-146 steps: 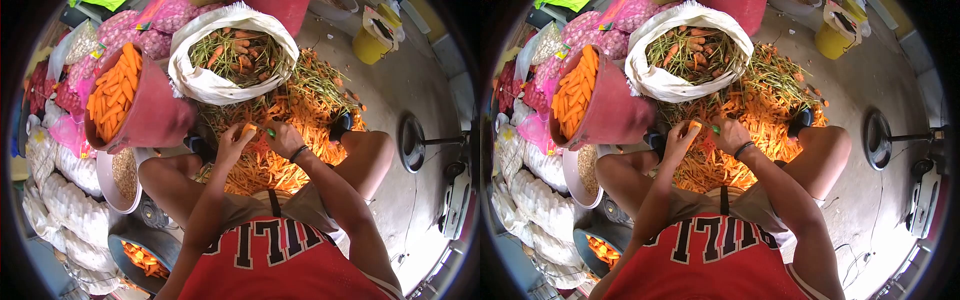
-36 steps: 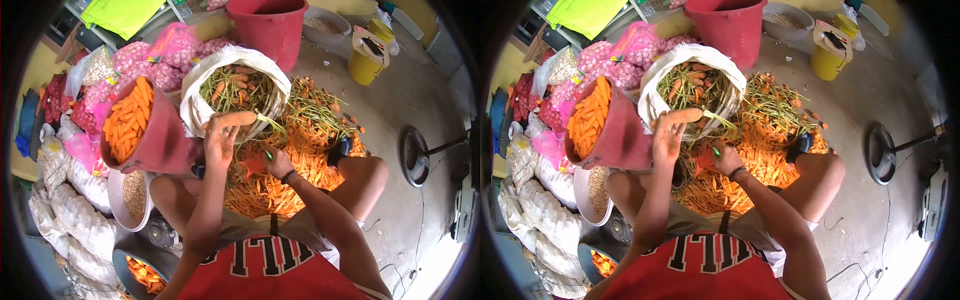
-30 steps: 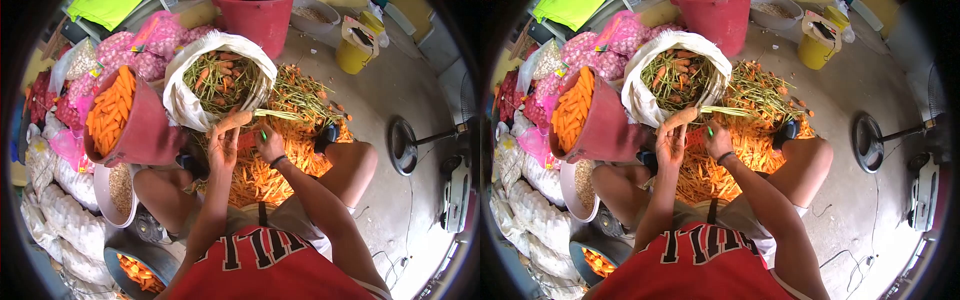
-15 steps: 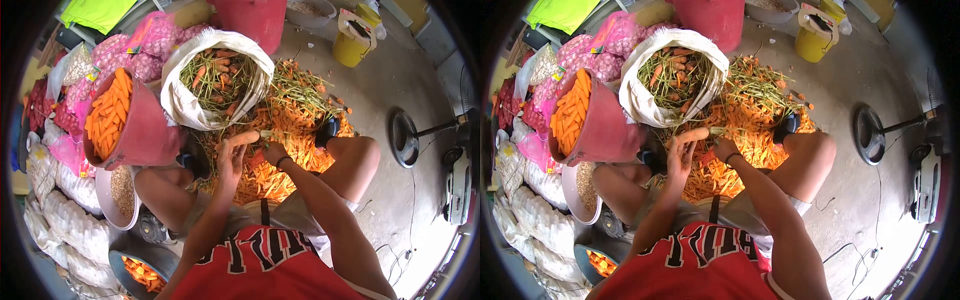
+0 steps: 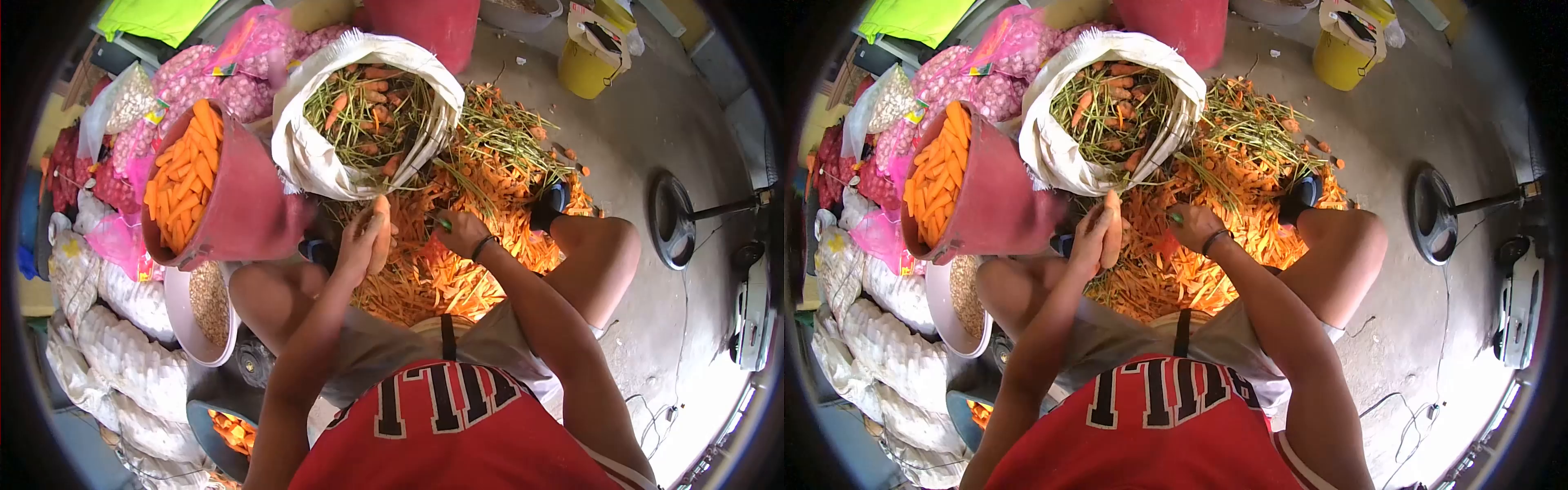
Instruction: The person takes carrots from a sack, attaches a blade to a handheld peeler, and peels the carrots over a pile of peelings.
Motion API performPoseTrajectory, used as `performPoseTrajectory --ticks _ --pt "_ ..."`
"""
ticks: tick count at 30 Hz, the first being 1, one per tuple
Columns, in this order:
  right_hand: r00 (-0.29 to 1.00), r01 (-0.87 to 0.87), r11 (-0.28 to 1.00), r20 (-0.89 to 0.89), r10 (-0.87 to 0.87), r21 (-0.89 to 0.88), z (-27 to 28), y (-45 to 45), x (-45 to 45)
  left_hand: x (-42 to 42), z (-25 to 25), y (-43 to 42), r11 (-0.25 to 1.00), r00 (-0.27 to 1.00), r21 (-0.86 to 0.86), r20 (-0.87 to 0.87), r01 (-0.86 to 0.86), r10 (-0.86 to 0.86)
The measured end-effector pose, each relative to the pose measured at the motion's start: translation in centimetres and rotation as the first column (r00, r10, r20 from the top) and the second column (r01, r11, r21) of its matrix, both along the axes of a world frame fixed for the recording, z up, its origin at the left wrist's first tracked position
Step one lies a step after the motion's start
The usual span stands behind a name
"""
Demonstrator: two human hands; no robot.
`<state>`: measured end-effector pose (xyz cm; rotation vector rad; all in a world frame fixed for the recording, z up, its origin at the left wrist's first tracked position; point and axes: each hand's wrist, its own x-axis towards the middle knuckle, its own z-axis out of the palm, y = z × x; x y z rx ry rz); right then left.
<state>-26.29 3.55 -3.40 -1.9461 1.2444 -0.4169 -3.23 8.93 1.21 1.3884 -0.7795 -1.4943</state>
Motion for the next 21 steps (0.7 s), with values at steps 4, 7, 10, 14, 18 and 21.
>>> performPoseTrajectory --ticks 4,7,10,14,18,21 --pt "1.0 -0.021 0.998 0.017 0.022 -0.057 1.1 0.6 0.9 -1.1 -0.8 0.2 0.97 0.893 -0.208 0.45 0.123 -0.016" --pt "0.998 -0.048 0.983 0.025 0.054 -0.178 1.7 1.3 1.5 -1.3 -1.7 0.2 0.965 0.777 -0.098 0.615 0.242 -0.132" --pt "0.993 -0.094 0.99 -0.079 0.086 -0.102 1.7 1.2 2.1 -1.9 -2.3 0.5 0.942 0.691 -0.132 0.711 0.308 -0.127" --pt "0.98 -0.12 0.988 -0.171 0.102 -0.1 0.7 1.1 2.3 -2.4 -1.4 1.0 0.903 0.637 -0.212 0.766 0.373 -0.083" --pt "0.838 -0.219 0.945 -0.45 0.309 0.241 -5.4 -1.7 -0.4 -2.7 -0.7 1.2 0.875 0.7 -0.337 0.714 0.348 -0.003" --pt "0.887 -0.209 0.934 -0.347 0.306 0.288 -0.3 -2.4 0.3 -1.4 -1.2 0.9 0.992 0.935 -0.112 0.353 0.053 -0.011"
